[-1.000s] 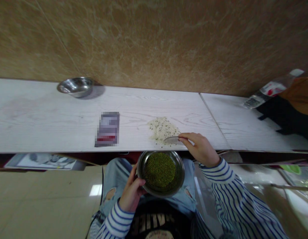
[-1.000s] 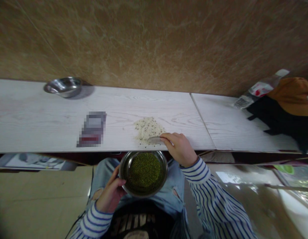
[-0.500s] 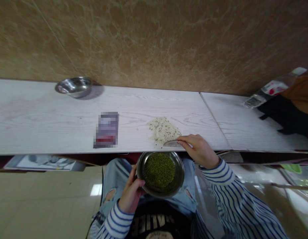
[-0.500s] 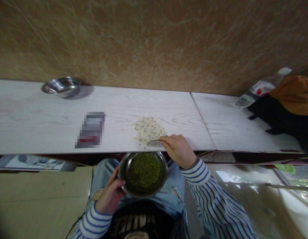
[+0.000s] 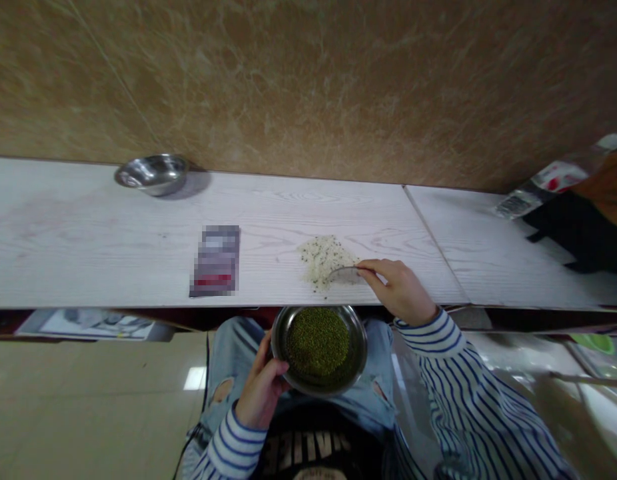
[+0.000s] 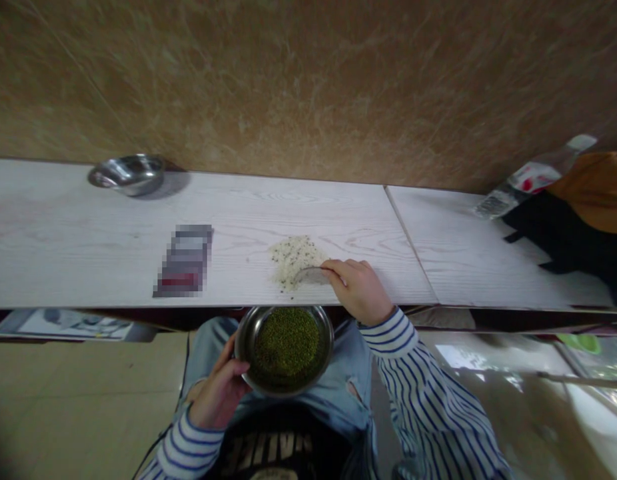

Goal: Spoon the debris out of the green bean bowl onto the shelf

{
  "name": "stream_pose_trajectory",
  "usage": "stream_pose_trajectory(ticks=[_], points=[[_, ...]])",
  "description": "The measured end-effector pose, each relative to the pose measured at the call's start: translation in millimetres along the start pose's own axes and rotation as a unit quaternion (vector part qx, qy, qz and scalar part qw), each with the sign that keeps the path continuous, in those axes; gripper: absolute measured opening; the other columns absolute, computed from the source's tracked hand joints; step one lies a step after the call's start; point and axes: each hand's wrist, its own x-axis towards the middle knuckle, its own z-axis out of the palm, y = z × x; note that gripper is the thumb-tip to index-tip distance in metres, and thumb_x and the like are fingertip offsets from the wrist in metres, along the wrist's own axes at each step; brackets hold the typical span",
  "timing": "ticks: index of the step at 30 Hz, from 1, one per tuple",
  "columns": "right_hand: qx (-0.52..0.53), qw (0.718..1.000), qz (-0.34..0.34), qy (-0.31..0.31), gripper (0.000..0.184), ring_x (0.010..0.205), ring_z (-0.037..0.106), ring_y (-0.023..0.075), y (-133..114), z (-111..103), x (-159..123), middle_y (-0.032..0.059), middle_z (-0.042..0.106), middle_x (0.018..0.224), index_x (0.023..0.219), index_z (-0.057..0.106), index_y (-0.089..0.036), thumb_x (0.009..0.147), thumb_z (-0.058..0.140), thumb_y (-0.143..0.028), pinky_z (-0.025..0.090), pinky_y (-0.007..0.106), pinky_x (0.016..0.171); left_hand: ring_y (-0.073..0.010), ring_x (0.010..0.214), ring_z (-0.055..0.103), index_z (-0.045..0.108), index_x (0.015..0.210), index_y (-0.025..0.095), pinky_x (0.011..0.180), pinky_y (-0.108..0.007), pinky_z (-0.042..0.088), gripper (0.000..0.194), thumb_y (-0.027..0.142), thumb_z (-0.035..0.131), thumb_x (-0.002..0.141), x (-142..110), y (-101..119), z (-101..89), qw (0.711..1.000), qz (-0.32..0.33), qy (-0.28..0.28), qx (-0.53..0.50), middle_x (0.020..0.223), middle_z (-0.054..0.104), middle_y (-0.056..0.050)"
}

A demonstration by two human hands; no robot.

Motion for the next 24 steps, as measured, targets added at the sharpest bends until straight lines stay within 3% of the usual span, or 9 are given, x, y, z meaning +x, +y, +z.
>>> stream_pose_trajectory(ticks=[10,20,24], points=[[0.008,0.999,-0.035,-0.029,0.021,0.085,0.065,0.0187,-20.8,1.5,-12.5,0.0043,0.073,0.094,0.102,0.067,-0.021,0.093,0.049,-0.028,0.045,0.036,0.076,-0.0185,0.076,0.054,0.052,0.124,0.027,0.052,-0.027,0.046,0.069,0.015,0.060,0.057,-3.3,1.6,1.7,1.000,-0.003,-0.009,0.006,0.098,0.063,-0.002],[-0.003,0.999,-0.015,-0.028,0.022,0.086,0.066,0.0195,-21.4,11.2,-5.6,0.0053,0.073,0.096,0.103,0.066,-0.021,0.094,0.048,-0.028,0.045,0.036,0.078,-0.0197,0.079,0.054,0.050,0.126,0.025,0.053,-0.029,0.049,0.070,0.015,0.060,0.058,-4.6,4.8,0.7,1.000,-0.004,0.000,-0.001,0.101,0.062,-0.003],[0.003,0.999,-0.023,-0.027,0.022,0.087,0.066,0.0191,-22.7,12.7,-4.2,0.0052,0.073,0.096,0.103,0.067,-0.021,0.094,0.048,-0.028,0.045,0.036,0.078,-0.0179,0.073,0.054,0.049,0.126,0.025,0.054,-0.029,0.049,0.071,0.014,0.061,0.057,-2.9,2.5,-2.4,1.000,-0.002,-0.003,-0.012,0.092,0.062,-0.001]])
